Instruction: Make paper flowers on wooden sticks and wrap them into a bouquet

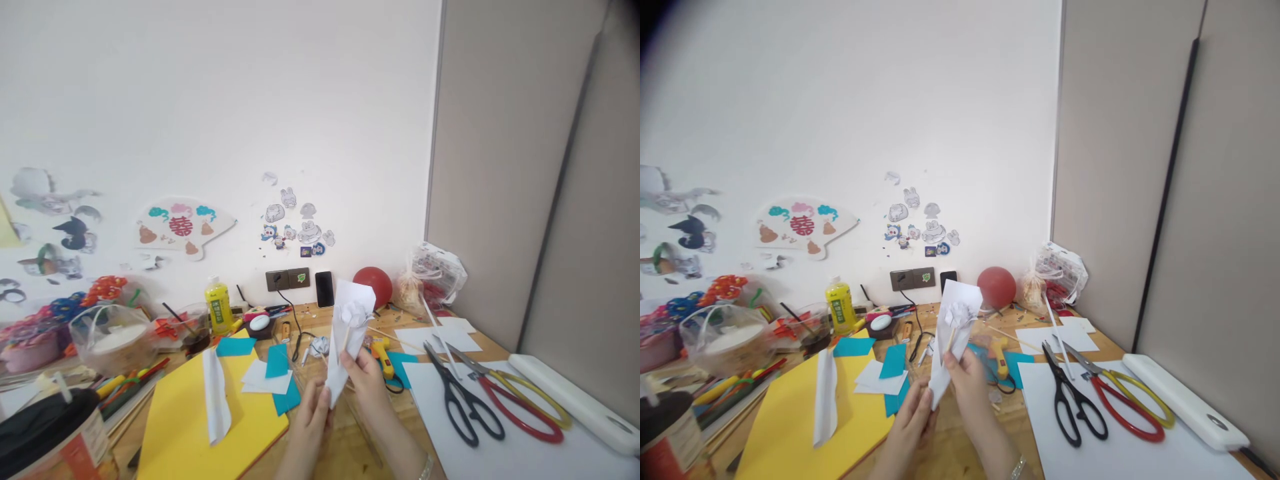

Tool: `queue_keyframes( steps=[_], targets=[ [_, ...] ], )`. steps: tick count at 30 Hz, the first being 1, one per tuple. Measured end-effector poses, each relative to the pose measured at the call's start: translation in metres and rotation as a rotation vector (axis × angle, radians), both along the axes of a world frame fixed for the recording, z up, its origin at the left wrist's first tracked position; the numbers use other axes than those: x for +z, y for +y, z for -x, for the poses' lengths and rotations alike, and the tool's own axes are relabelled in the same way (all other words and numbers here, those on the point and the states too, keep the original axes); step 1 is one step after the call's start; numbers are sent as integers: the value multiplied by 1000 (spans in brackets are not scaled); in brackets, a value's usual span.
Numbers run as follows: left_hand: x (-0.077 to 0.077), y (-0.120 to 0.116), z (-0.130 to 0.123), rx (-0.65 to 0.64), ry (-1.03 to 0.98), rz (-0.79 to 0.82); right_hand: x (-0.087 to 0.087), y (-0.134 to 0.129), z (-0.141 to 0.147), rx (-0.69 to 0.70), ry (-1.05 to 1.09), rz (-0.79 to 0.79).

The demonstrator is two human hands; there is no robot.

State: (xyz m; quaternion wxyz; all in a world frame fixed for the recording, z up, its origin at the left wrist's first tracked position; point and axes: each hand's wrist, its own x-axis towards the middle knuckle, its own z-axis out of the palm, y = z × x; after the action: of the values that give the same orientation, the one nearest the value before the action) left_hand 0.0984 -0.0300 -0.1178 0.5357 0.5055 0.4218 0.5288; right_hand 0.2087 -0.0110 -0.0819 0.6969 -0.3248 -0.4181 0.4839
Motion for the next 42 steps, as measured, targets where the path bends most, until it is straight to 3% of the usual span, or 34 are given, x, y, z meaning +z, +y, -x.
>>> queue_keyframes(
  steps=[6,13,18,26,34,36,42],
  targets=[
    [6,5,6,77,-36,-86,-2,1,2,-40,2,6],
    [9,3,4,117,-201,34,-6,0,3,3,35,35],
    [10,7,6,154,-166,105,-8,2,4,20,29,17],
    [8,3,6,152,19,-96,-7,2,3,-8,-2,-13],
    [8,14,16,111,133,-196,11,1,-13,88,20,-59],
    [7,19,22,112,205,-225,14,6,-25,44,60,-68],
    [0,29,32,39,484,-283,8,24,-65,-282,117,8]
  ],
)
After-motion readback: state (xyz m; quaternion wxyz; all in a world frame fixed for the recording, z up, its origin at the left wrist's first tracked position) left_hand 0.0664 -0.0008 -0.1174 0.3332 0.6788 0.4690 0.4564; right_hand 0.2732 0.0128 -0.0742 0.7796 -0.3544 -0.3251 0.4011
